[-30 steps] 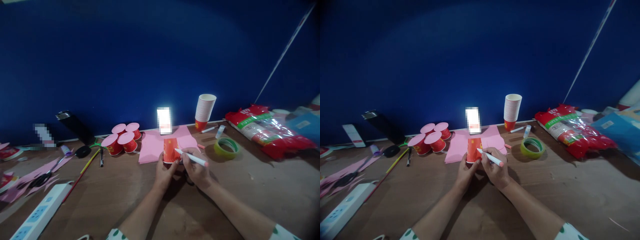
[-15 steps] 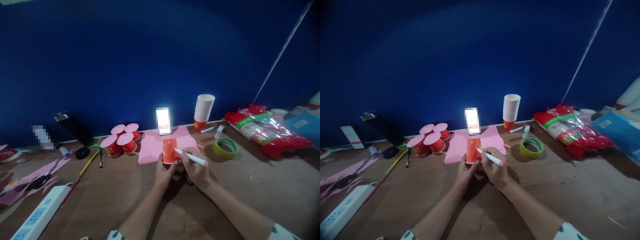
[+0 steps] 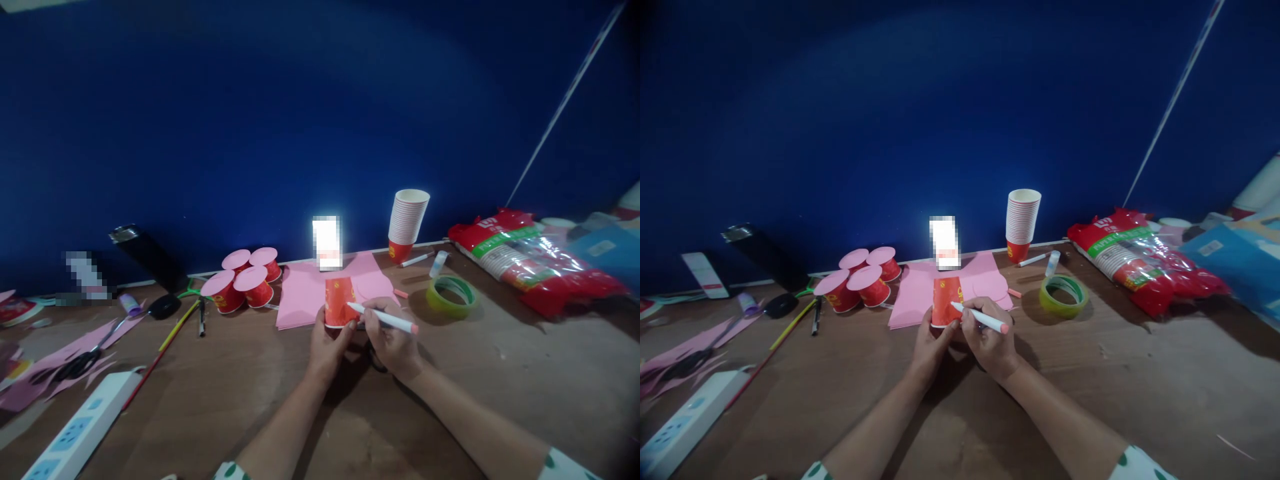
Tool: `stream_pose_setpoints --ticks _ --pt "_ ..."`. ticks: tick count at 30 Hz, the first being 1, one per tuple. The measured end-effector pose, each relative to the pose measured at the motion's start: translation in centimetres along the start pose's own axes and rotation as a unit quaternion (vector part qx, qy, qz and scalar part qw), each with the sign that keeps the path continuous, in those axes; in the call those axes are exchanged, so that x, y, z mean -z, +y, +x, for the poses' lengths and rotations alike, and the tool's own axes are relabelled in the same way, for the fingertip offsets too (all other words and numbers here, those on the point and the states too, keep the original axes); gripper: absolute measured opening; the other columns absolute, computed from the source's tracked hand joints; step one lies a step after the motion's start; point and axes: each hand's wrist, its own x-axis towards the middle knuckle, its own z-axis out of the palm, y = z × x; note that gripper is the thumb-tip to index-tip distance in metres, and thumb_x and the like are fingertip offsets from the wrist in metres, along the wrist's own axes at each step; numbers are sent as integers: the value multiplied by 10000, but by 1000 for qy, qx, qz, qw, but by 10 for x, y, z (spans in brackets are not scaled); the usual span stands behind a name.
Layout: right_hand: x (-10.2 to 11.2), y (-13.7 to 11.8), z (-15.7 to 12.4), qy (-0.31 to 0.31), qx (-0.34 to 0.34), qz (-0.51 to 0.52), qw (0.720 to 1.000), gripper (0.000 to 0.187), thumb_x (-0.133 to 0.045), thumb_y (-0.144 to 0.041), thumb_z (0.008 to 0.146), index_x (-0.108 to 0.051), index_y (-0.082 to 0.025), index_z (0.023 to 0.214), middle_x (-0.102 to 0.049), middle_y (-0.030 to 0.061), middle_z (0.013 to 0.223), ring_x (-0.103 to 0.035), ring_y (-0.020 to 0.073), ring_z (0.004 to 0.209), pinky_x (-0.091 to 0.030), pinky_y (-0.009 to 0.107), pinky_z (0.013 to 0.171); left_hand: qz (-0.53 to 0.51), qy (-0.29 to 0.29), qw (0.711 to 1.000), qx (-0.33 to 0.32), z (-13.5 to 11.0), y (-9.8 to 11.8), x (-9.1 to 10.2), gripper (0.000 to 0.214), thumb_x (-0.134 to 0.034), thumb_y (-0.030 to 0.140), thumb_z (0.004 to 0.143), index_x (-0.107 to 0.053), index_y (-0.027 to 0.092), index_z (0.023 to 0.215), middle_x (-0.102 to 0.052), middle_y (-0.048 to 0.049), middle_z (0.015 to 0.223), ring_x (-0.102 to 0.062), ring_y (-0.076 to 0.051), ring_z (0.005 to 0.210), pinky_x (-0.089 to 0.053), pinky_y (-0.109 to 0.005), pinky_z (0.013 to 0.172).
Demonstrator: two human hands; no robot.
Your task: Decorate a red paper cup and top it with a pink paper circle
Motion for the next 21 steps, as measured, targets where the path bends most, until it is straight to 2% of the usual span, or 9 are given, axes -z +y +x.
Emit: stream_pose_setpoints --ticks 8,15,21 --pt "-1 0 -1 10 5 7 1000 106 -515 -189 875 -604 -178 817 -655 28 688 -633 146 592 -508 255 562 -1 21 1000 9 -1 6 -2 594 -813 419 624 -572 152 1096 -714 -108 1046 -674 -248 963 -512 -344 857" --pt "-1 0 1 2 8 5 1000 125 -504 -181 878 -602 -177 800 -652 32 691 -630 146 595 -504 254 565 10 14 1000 10 2 0 1 599 -797 413 652 -553 143 1128 -700 -123 1075 -666 -241 966 -511 -333 842" --pt "-2 3 -2 -9 13 -2 1000 116 -506 -186 884 -600 -179 818 -645 23 680 -633 154 609 -504 269 591 14 8 1000 -5 2 0 1 538 -790 408 663 -567 145 1075 -699 -116 1071 -664 -236 970 -506 -325 846"
